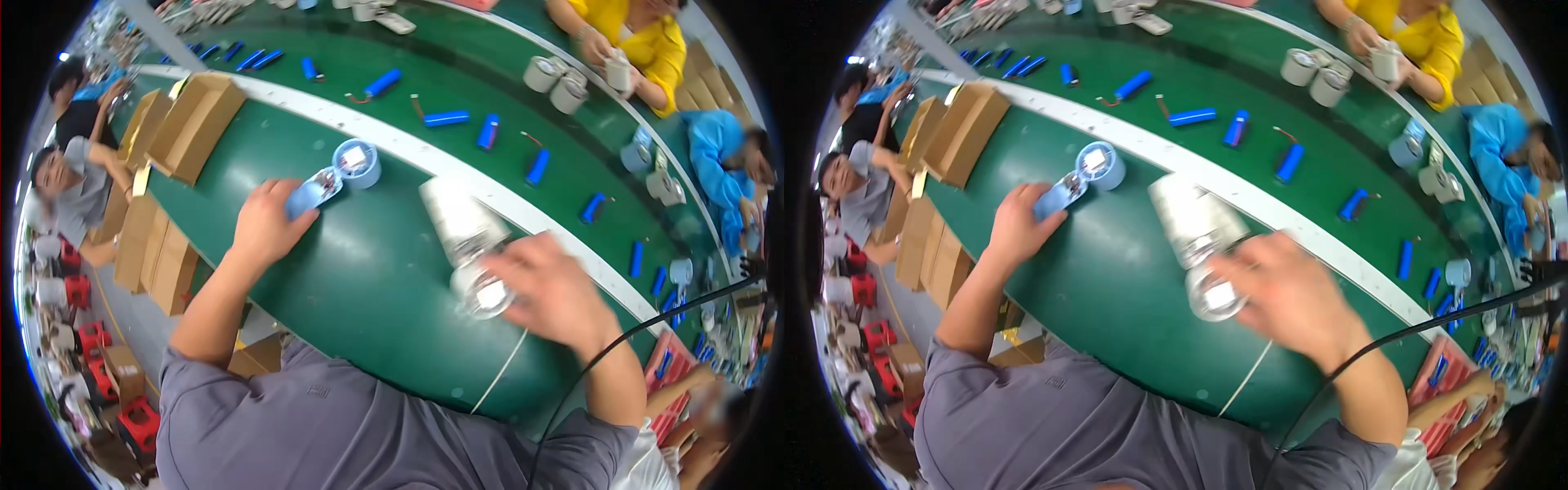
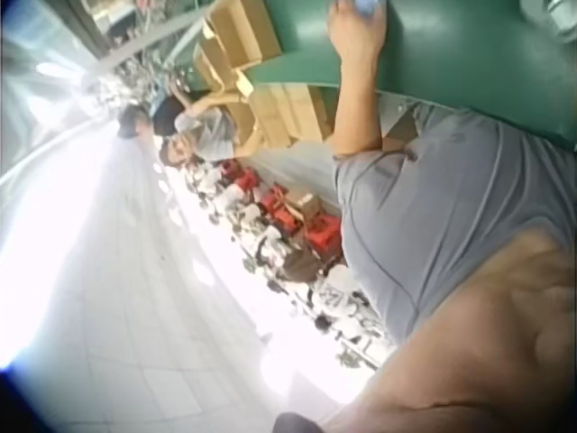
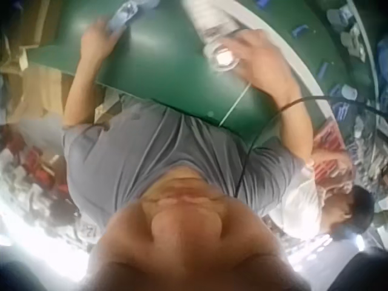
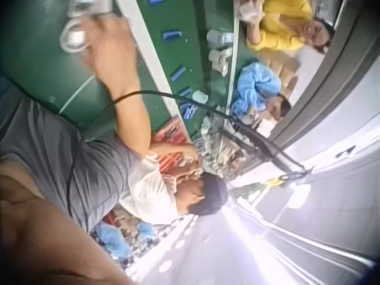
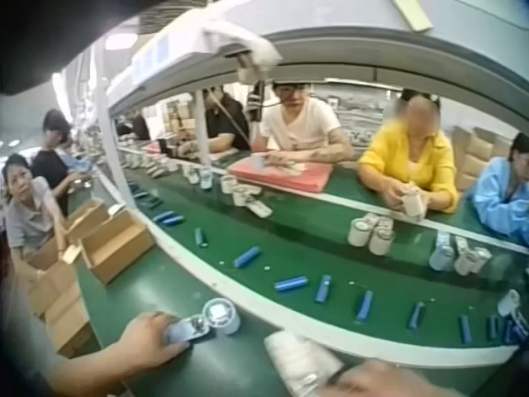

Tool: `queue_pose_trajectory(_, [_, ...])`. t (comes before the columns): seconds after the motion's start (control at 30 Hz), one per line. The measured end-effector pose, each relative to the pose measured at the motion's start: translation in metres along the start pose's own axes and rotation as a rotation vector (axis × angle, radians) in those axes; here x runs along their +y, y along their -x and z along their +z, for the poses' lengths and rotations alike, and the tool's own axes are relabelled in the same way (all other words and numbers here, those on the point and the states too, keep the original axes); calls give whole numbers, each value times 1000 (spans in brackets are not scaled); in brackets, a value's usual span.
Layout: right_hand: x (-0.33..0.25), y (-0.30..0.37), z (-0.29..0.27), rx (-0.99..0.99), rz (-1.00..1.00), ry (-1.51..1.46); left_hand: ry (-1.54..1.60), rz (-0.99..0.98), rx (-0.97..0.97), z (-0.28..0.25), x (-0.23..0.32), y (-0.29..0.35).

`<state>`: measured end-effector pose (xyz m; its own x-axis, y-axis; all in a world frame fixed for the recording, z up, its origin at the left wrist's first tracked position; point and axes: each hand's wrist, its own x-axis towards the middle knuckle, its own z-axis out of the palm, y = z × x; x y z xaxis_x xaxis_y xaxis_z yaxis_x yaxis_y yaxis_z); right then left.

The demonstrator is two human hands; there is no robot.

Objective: The person assembles portable fans by connecting battery wires to the internal circuit boards and inserting the batteries into the fan housings by hand.

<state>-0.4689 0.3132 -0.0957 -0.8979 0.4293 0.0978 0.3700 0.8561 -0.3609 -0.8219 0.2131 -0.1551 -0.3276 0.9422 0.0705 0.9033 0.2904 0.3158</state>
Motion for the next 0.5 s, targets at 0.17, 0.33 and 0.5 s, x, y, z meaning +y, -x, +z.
queue_pose_trajectory(0.17, [-61, -67, 49, -306, -358, 13, 455, -37, 0, -12, -54, -1])
queue_pose_trajectory(0.33, [-45, -126, 58, 87, -490, 74, 517, 382, 126, -27, -51, 33])
queue_pose_trajectory(0.5, [34, -116, 35, 295, -183, 16, 143, 544, -122, -11, 5, 52])
